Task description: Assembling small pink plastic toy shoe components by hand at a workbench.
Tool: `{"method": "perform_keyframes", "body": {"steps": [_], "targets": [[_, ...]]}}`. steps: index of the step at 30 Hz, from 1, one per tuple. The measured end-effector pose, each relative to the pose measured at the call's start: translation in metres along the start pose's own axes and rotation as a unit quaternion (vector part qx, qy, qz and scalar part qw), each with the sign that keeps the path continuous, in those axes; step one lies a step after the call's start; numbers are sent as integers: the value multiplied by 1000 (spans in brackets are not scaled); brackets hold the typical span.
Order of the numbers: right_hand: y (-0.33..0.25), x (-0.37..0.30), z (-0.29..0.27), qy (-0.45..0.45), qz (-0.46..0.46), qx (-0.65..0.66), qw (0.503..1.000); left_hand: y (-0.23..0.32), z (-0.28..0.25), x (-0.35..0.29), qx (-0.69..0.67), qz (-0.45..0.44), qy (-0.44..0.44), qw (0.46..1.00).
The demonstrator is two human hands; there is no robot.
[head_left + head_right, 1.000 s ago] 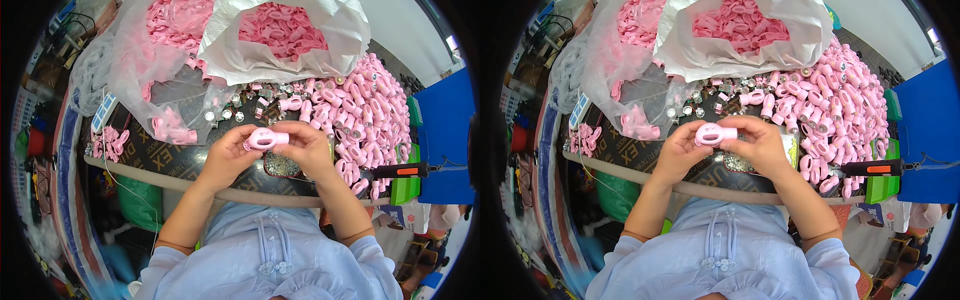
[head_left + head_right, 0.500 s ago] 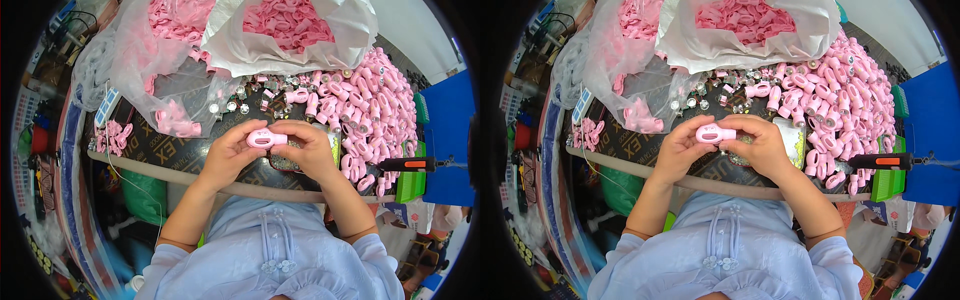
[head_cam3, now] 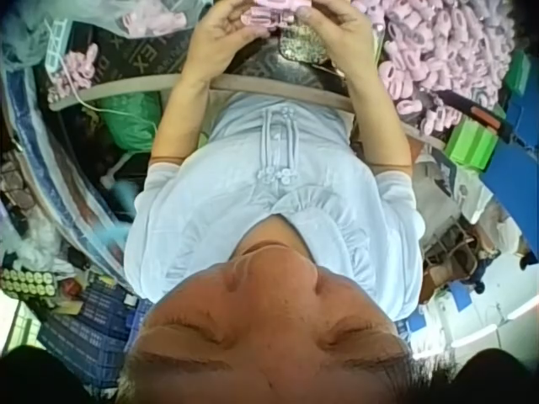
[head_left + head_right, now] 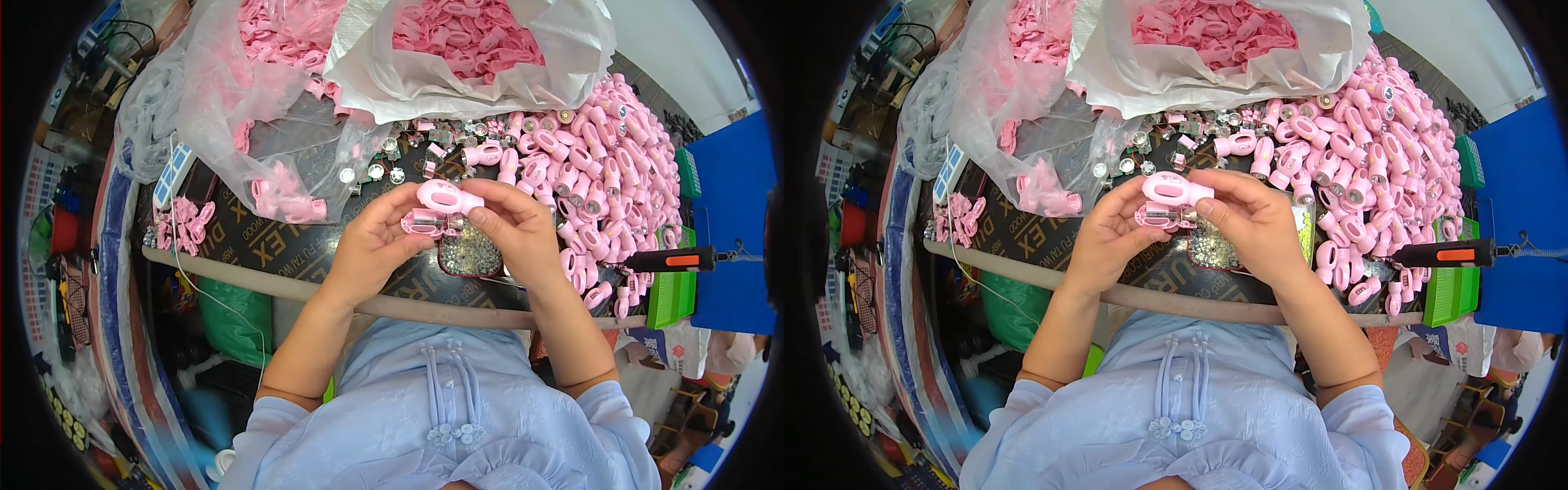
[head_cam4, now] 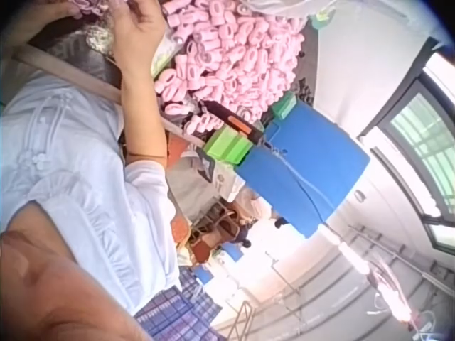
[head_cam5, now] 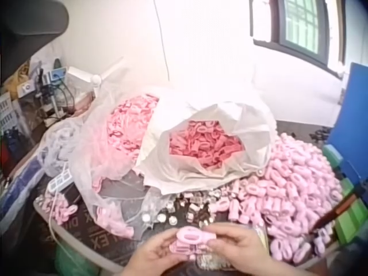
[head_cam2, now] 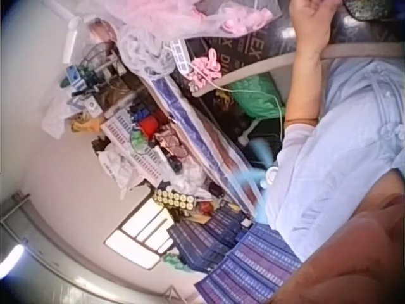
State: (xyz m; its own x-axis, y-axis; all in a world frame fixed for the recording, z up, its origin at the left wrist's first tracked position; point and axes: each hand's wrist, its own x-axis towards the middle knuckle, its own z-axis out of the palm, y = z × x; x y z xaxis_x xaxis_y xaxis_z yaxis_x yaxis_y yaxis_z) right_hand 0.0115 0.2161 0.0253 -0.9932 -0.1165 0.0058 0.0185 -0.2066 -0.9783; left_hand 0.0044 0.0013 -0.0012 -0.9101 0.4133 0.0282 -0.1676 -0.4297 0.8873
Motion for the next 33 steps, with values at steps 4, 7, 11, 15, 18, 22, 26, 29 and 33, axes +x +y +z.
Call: {"method": "perform_keyframes", "body": {"steps": [4, 7, 11, 15, 18, 22, 26, 29, 33], "targets": [[2, -1, 0, -27, -25, -47, 998, 0, -1, 1, 25, 3, -12, 1000], [8, 1, 1, -37, -32, -61, 997, 1, -3, 0, 31, -7, -9, 999], [27, 28, -10, 23, -95, -336, 937, -5, -18, -6, 56, -62, 27, 996], [49, 43, -9, -86, -187, -437, 876, -12, -24, -10, 45, -74, 13, 996], [49, 45, -3, -116, -218, -466, 850, -13, -27, -13, 38, -81, 11, 996], [30, 57, -24, -14, -249, -490, 835, -12, -32, -17, 45, -72, 40, 996], [22, 60, -44, 4, -136, -534, 834, -14, -36, -17, 38, -66, 34, 996], [24, 56, -37, -8, -56, -603, 796, -15, -29, -11, 23, -69, 26, 997], [23, 53, -15, 38, 2, -629, 776, -16, -24, -5, 17, -59, 18, 998]]}}
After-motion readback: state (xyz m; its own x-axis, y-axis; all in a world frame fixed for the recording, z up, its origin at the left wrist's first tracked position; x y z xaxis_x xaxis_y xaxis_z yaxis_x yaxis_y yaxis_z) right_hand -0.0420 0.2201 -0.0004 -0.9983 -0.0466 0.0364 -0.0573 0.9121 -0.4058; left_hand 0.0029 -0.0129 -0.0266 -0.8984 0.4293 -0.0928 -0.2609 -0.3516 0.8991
